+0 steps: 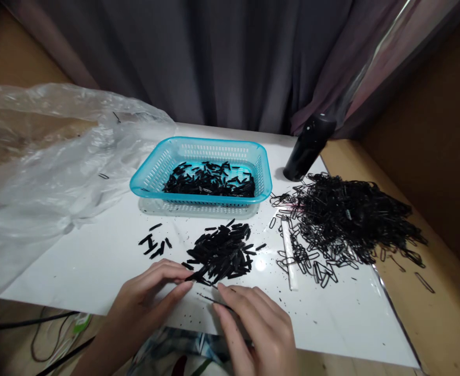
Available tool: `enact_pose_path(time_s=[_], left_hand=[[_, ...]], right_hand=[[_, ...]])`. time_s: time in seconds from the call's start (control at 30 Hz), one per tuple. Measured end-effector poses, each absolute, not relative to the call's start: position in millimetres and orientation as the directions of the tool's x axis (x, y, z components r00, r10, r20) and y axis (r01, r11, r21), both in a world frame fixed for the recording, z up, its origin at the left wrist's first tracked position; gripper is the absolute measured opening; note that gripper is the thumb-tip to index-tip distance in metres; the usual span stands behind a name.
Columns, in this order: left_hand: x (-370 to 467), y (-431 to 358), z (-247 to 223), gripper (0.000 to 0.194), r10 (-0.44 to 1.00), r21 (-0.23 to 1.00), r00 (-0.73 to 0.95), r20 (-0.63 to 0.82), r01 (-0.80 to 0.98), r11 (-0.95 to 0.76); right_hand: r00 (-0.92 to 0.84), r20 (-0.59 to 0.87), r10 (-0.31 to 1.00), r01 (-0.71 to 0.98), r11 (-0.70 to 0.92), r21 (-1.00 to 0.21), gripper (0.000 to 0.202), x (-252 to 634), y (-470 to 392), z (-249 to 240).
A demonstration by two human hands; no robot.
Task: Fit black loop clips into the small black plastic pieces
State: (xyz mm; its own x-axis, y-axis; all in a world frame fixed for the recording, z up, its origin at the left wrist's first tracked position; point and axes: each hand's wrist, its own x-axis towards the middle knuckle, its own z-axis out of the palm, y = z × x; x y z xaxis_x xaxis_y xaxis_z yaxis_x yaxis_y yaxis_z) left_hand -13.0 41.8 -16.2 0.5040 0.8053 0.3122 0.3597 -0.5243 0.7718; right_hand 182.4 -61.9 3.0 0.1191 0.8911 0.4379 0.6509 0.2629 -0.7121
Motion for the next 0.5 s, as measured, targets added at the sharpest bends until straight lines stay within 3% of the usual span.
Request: enact_pose_path(time_s=[0.23, 0.5], left_hand=[[-13.9, 34.3, -18.5, 0.012, 0.876, 0.93, 0.448, 0.176, 0.217, -0.298], [-16.1, 34.3, -20.5, 0.023, 0.898, 0.964, 0.401, 0.179, 0.112, -0.242]], right_hand=[[0.087, 0.455, 0.886, 0.63, 0.305, -0.714, 0.024, 176.4, -60.1, 1.5], [0.076, 0.446, 0.892, 0.61, 0.312, -0.728, 0.025, 176.4, -58.4, 1.2]])
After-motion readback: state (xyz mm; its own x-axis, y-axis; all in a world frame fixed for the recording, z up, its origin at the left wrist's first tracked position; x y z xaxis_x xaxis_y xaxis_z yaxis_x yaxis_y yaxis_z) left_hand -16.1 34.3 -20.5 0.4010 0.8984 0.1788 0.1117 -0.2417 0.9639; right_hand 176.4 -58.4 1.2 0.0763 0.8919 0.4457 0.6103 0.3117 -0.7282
